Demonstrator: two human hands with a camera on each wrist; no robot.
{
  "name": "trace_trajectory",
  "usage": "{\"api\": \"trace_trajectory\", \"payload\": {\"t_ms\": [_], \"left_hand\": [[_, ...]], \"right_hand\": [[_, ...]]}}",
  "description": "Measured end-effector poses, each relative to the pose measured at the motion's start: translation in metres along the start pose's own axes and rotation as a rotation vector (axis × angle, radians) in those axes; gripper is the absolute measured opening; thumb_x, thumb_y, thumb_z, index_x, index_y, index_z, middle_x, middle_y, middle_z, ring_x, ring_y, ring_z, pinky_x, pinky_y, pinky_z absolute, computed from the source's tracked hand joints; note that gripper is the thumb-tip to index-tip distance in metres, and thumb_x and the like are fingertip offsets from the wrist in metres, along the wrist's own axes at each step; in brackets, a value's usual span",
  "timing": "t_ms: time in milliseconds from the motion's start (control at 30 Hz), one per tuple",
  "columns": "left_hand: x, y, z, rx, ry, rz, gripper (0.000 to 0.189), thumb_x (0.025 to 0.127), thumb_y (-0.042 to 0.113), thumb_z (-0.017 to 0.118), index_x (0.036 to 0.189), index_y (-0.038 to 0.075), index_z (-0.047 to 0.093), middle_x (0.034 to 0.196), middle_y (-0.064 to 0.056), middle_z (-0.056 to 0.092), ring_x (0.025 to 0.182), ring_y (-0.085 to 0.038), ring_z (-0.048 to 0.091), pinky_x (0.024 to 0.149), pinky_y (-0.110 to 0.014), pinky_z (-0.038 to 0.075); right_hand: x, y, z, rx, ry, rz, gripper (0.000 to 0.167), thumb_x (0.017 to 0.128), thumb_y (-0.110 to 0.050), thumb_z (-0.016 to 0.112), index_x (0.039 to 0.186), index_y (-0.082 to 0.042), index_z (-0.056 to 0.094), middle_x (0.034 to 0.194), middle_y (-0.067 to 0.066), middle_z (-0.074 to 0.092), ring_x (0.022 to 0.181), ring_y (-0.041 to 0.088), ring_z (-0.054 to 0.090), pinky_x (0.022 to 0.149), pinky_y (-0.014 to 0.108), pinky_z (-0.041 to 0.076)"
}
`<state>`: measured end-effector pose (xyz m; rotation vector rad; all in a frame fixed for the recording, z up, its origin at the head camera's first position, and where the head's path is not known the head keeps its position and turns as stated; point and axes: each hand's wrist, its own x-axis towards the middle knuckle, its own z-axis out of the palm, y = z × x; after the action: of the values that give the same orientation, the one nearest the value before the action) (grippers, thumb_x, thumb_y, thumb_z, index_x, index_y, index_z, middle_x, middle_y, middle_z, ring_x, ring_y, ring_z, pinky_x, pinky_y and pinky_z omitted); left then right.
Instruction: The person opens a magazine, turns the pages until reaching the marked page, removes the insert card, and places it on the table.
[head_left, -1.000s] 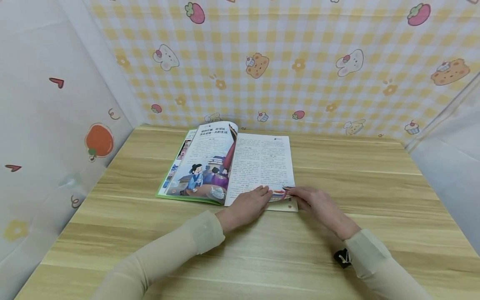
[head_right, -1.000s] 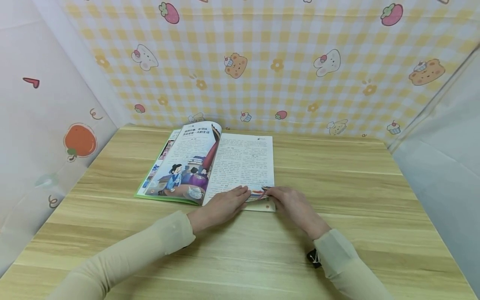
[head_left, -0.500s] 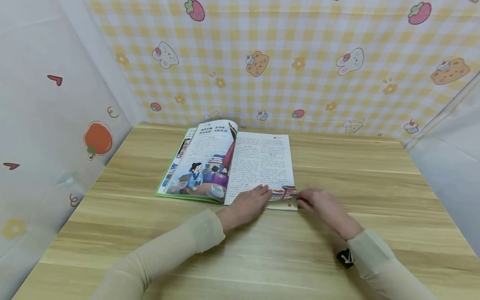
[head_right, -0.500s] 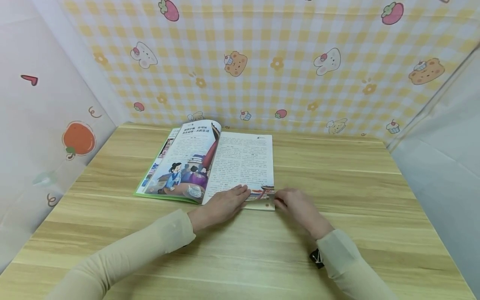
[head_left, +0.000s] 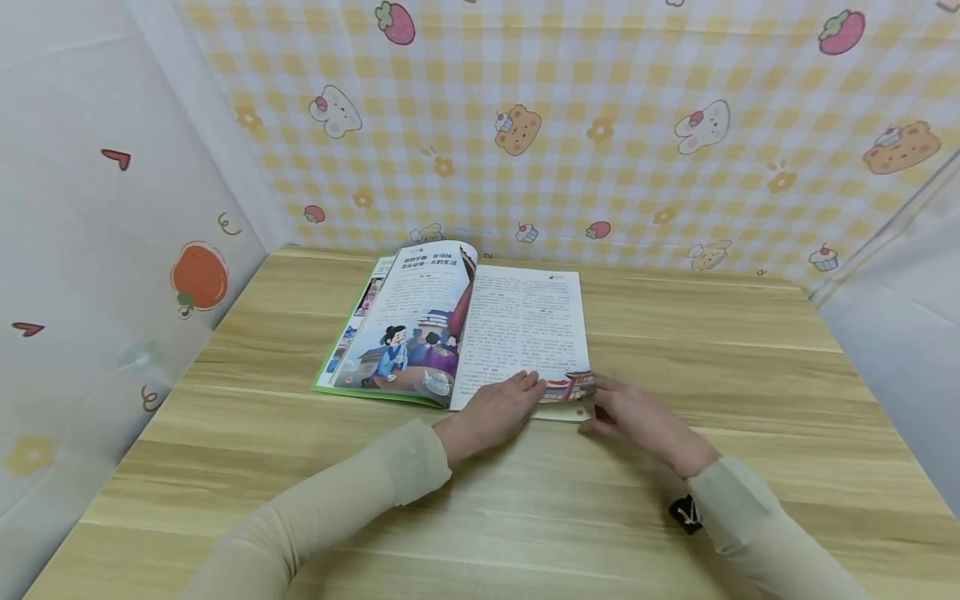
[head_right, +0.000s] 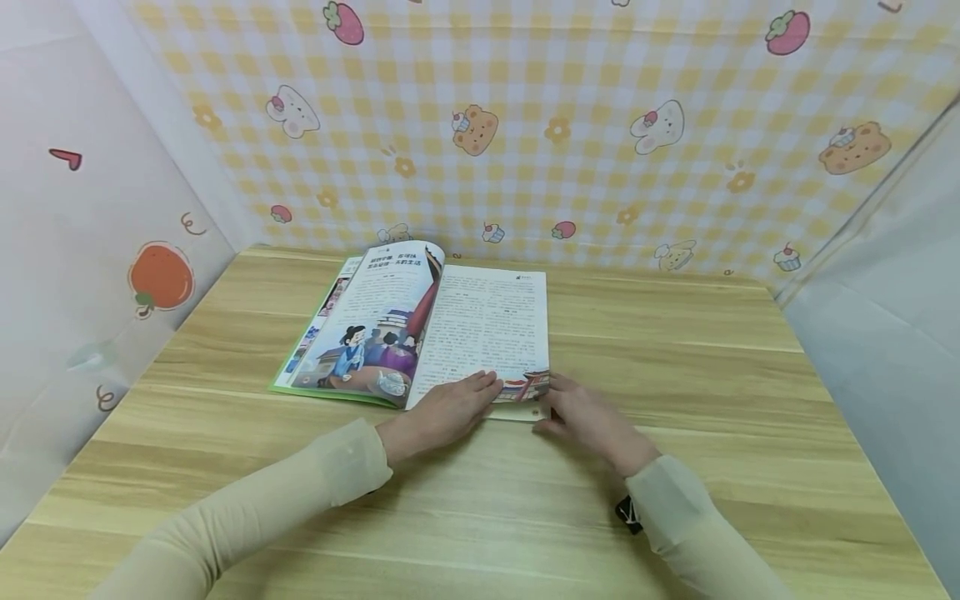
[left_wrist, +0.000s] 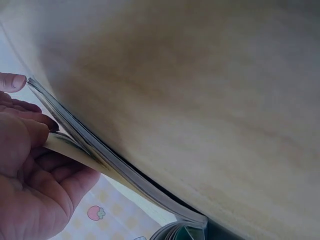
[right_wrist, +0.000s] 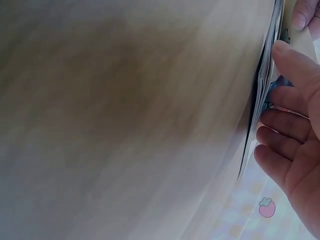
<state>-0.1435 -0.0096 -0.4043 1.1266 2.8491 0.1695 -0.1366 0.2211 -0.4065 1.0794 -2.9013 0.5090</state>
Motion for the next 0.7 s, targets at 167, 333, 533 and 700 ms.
{"api": "trace_trajectory", "payload": {"t_ms": [167, 333, 533, 700], "left_hand": [[0.0, 0.0, 0.0, -0.002, 0.003, -0.006, 0.038, 0.101, 0.021, 0.042, 0.135, 0.007, 0.05, 0.138, -0.01, 0.051, 0.127, -0.023, 0.049, 0.1, -0.034, 0.045], [0.0, 0.0, -0.001, 0.002, 0.003, -0.007, 0.038, 0.1, 0.021, 0.043, 0.135, 0.007, 0.05, 0.138, -0.01, 0.051, 0.127, -0.023, 0.049, 0.099, -0.034, 0.045], [-0.001, -0.002, 0.0, -0.004, 0.015, 0.0, 0.037, 0.1, 0.02, 0.043, 0.134, 0.007, 0.05, 0.138, -0.01, 0.051, 0.127, -0.023, 0.05, 0.099, -0.034, 0.046], [-0.001, -0.005, 0.004, -0.019, 0.043, 0.018, 0.038, 0.102, 0.021, 0.038, 0.136, 0.006, 0.048, 0.139, -0.011, 0.05, 0.127, -0.023, 0.049, 0.1, -0.034, 0.044]], "right_hand": [[0.004, 0.0, 0.0, 0.016, -0.053, -0.003, 0.013, 0.079, -0.018, 0.074, 0.079, -0.007, 0.068, 0.111, 0.016, 0.064, 0.083, 0.018, 0.063, 0.071, 0.031, 0.055], [0.007, 0.0, 0.0, 0.012, -0.074, -0.009, 0.009, 0.081, -0.015, 0.072, 0.083, -0.006, 0.07, 0.103, 0.011, 0.065, 0.079, 0.015, 0.063, 0.07, 0.028, 0.054], [0.009, -0.001, -0.002, 0.017, -0.081, -0.018, 0.011, 0.081, -0.015, 0.072, 0.085, -0.005, 0.07, 0.098, 0.01, 0.067, 0.082, 0.019, 0.065, 0.075, 0.032, 0.055], [0.011, -0.001, -0.003, 0.011, -0.084, -0.02, 0.018, 0.082, -0.015, 0.071, 0.093, -0.001, 0.069, 0.101, 0.012, 0.067, 0.085, 0.021, 0.065, 0.076, 0.034, 0.055]]}}
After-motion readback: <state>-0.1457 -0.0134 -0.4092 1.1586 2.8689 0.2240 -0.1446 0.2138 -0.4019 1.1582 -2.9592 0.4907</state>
